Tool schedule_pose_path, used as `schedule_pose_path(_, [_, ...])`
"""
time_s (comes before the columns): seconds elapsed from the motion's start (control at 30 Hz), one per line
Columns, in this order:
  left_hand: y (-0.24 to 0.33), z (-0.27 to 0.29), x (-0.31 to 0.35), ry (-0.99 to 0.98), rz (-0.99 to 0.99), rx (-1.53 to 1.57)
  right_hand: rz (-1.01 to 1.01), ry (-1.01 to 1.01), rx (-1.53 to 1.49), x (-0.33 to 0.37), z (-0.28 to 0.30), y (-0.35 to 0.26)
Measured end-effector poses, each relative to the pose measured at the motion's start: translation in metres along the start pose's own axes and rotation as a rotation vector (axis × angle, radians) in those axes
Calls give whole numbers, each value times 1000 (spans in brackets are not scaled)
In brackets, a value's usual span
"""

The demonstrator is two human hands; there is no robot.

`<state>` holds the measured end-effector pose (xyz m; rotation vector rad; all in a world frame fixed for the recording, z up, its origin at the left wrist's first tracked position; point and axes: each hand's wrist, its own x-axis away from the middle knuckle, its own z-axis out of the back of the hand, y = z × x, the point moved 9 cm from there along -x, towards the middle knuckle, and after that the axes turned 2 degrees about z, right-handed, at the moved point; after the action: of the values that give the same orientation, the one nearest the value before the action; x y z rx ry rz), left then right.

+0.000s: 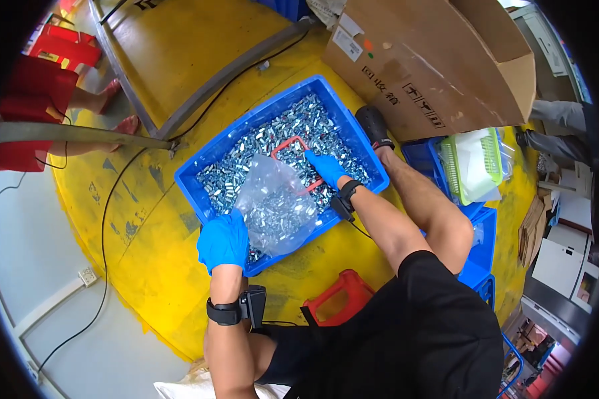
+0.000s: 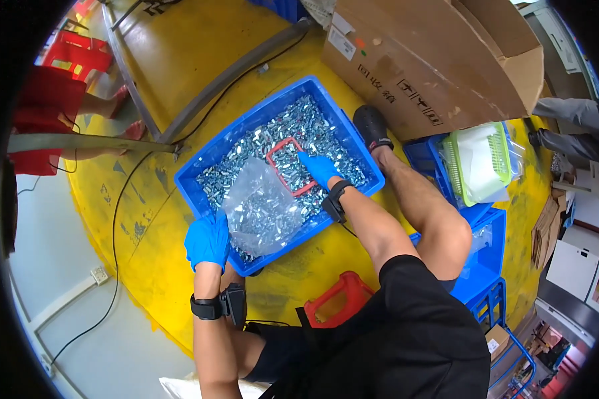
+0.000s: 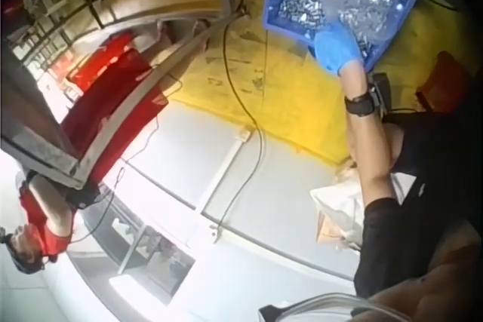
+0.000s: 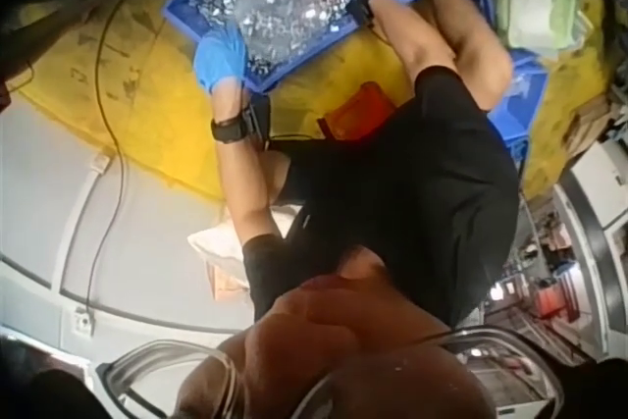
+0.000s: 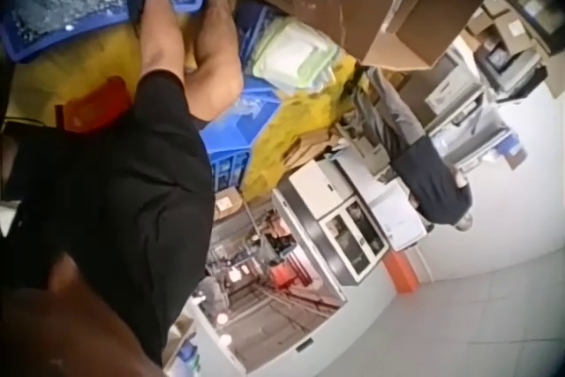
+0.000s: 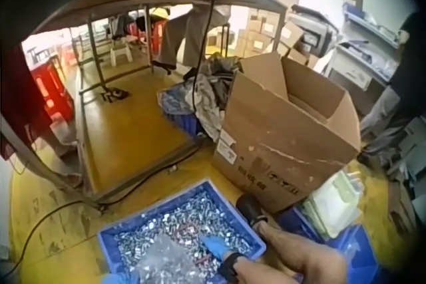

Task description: The person scoops metal parts from a blue bin into a red tray, pours them into a plastic bag, and then seals the bag before repeating the process.

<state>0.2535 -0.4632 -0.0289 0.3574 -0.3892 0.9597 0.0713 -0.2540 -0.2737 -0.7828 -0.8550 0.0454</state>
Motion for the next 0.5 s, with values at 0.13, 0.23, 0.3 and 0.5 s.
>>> schedule_pose_path(0.13, [-24, 3, -1, -8, 59, 1, -44, 7, 134, 15, -11, -32])
schedule_pose_path(0.23, [-23, -4, -3, -14, 62, 36, -86, 34, 170, 19, -3, -30])
schedule_pose_path(0.3, [-24, -2, -5, -6, 55, 45, -68, 106, 169, 15, -2, -29])
schedule_pose_path(0.5, [-20, 4, -8, 13, 33, 89, 350, 64, 290, 32, 10, -58])
